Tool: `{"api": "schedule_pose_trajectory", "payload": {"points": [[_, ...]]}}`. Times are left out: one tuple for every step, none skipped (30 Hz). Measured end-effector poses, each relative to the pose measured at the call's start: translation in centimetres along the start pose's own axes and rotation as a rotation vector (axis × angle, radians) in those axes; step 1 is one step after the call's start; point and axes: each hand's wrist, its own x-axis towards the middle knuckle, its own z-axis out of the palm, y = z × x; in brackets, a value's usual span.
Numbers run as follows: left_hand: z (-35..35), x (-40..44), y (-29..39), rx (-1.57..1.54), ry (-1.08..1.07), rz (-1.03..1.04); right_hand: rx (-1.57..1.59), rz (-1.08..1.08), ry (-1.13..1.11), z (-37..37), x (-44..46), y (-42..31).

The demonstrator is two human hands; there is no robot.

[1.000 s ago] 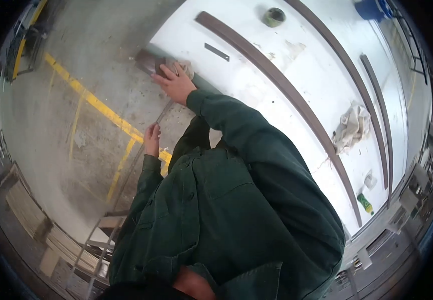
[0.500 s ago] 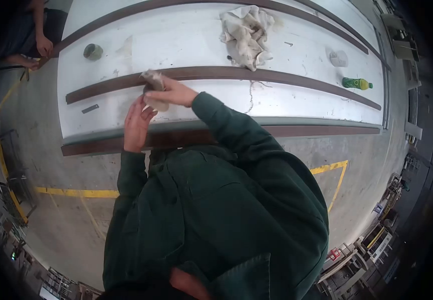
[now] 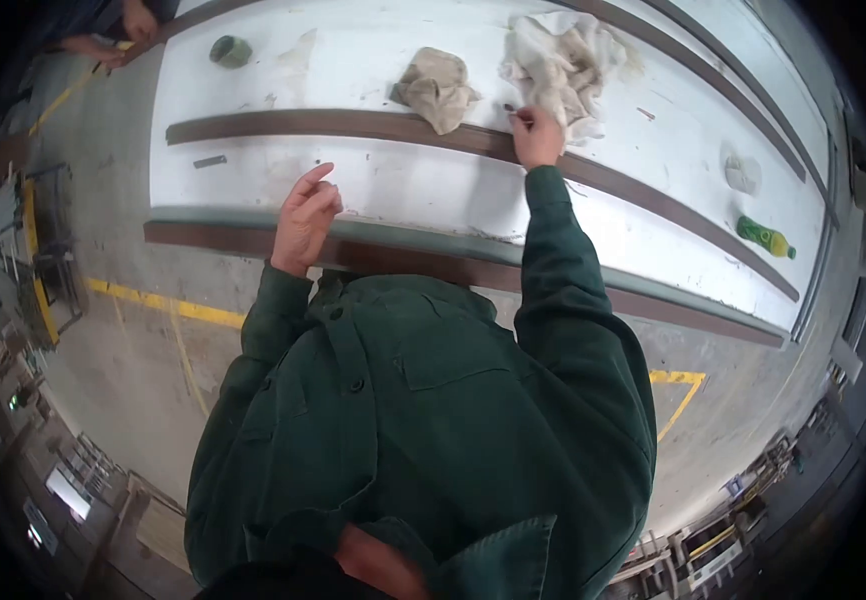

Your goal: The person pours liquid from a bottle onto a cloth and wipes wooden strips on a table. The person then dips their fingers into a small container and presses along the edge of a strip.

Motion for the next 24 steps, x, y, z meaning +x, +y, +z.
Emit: {"api": "schedule_pose_trajectory", "payload": {"points": [[0.3, -0.1, 0.5, -0.082, -0.038, 0.007, 0.152, 0.035, 0.025, 0.5, -0.1, 0.6], [0.7, -0.3, 1.0, -0.162, -0.084, 0.014, 0.393, 0.164, -0.075, 0.1, -0.3, -0.3], [1.2, -0.7, 1.6, -0.2, -0.078, 0.022, 0.582, 0.214, -0.12, 0.3, -0.4, -0.6], [1.8, -0.8, 2.1, -0.241, -0.079, 0.028, 0.719, 0.249, -0.158, -0.2, -1.0, -1.8], [2.1, -1.0, 2.4, -0.28, -0.085, 0.032, 0.788, 0.311, -0.193, -0.6, -1.5, -3.1], [2.2, -1.2, 2.6, -0.31, -0.099, 0.034, 0.853, 0.377, -0.224, -1.0, -2.1, -4.4], [2.3, -1.4, 2.7, -0.341, -0.117, 0.032, 0.914, 0.378, -0.245, -1.0, -2.7, -5.4], [2.4, -1.5, 2.6, -0.372, -0.136, 0.027, 0.974, 0.382, -0.264, -1.0, -3.4, -6.2], [2.3, -1.8, 2.3, -0.385, -0.154, 0.035, 1.034, 0.38, -0.281, -1.1, -4.2, -7.0], [2.0, -1.8, 2.0, -0.394, -0.175, 0.047, 1.076, 0.36, -0.343, -1.0, -4.8, -7.9], [1.6, -1.6, 1.9, -0.397, -0.198, 0.063, 1.112, 0.37, -0.377, -0.9, -5.3, -8.8], [1.4, -1.5, 1.8, -0.392, -0.181, 0.062, 1.151, 0.377, -0.412, -0.8, -5.8, -9.8], [1.3, -1.5, 1.6, -0.385, -0.164, 0.062, 1.146, 0.395, -0.45, -0.7, -6.2, -10.8], [1.3, -1.6, 1.4, -0.378, -0.146, 0.06, 1.164, 0.391, -0.479, -0.6, -6.5, -11.5], [1.6, -1.6, 1.4, -0.353, -0.129, 0.061, 1.193, 0.389, -0.503, -0.5, -6.6, -12.2], [1.7, -1.5, 1.3, -0.288, -0.11, 0.05, 1.22, 0.387, -0.525, -0.5, -6.8, -12.9], [1.7, -1.4, 1.0, -0.223, -0.091, 0.035, 1.242, 0.387, -0.56, -0.6, -7.1, -13.6], [2.0, -1.3, 0.8, -0.158, -0.073, 0.016, 1.247, 0.373, -0.615, -0.4, -7.4, -13.9], [2.6, -1.3, 0.7, -0.101, -0.105, 0.045, 1.245, 0.374, -0.645, -0.3, -7.8, -14.7], [3.0, -1.6, 0.8, 0.004, -0.091, 0.073, 1.243, 0.382, -0.652, -0.3, -8.5, -15.4], [3.8, -1.7, 0.9, 0.106, -0.113, 0.087, 1.239, 0.378, -0.71, -0.3, -9.4, -16.0], [5.3, -1.1, 0.6, 0.2, -0.18, 0.099, 1.22, 0.371, -0.727, -0.7, -9.8, -16.3], [7.0, -0.8, 0.2, 0.26, -0.186, 0.077, 1.231, 0.352, -0.753, -0.7, -10.5, -16.0], [8.2, -1.0, -0.1, 0.321, -0.2, 0.054, 1.198, 0.294, -0.791, -2.2, -11.0, -16.8]]}}
